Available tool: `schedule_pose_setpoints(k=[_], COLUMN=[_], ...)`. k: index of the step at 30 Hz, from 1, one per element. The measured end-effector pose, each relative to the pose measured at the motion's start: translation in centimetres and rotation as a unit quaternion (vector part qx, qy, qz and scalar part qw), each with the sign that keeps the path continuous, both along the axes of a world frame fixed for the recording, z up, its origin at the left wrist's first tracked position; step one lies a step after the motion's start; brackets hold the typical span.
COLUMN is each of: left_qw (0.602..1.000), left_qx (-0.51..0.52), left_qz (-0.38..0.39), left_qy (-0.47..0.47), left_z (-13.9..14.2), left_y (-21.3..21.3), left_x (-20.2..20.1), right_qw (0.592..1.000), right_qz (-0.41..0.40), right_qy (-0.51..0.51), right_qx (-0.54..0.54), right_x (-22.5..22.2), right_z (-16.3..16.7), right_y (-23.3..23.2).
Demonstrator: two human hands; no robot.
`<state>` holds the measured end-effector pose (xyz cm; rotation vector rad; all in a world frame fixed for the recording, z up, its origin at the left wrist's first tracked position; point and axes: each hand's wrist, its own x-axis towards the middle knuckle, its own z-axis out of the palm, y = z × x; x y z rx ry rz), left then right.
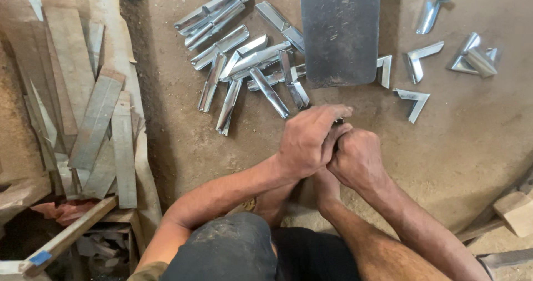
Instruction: The person sits on the ground and hammers aluminum angle pieces against a flat metal block, bending and flattening each piece, then sets it aside with finished pieces. They pick up new pieces one at a time from a pile and continue hammering them into shape.
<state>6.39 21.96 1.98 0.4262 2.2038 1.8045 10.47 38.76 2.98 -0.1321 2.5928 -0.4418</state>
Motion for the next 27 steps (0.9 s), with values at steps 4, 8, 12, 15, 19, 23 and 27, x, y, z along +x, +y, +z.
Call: schedule_pose_setpoints(k=[4, 8, 12, 15, 19, 23, 27], left_qw=[0.989, 0.972, 0.975, 0.991, 0.987, 0.983, 0.991], left_qx=[0.111, 0.090, 0.133, 0.125, 0.086, 0.091, 0.039], left_qz=[-0.100, -0.214, -0.169, -0.032, 0.132, 0.157, 0.103], left_qy=[0.009, -0.037, -0.064, -0.025, -0.024, 0.000, 0.073], left_z=[0.6, -0.8, -1.8, -1.7, -2.4, -5.4, -8.4], left_y=[-2.4, -3.4, -2.8, -2.7, -2.2, -0.9, -2.4], left_x=[-0.7, -0.7, 0.8, 2.1, 2.4, -0.2, -4.0], right_qw=[0.963, 0.838, 0.693, 0.850, 0.984, 0.987, 0.966], right_qz=[-0.076, -0.271, -0.355, -0.300, -0.001, -0.083, -0.195], right_qy=[0.006, -0.228, -0.349, -0.167, 0.175, 0.125, 0.054], right_qx=[-0.257, -0.415, -0.521, -0.401, -0.019, -0.062, -0.160], right_x=[1.3, 3.8, 4.9, 5.5, 8.2, 12.2, 14.5], right_z=[-1.6, -3.0, -3.2, -2.7, -3.4, -4.8, -2.7], right_y=[2.2, 4.2, 5.2, 5.3, 4.9, 6.2, 9.7])
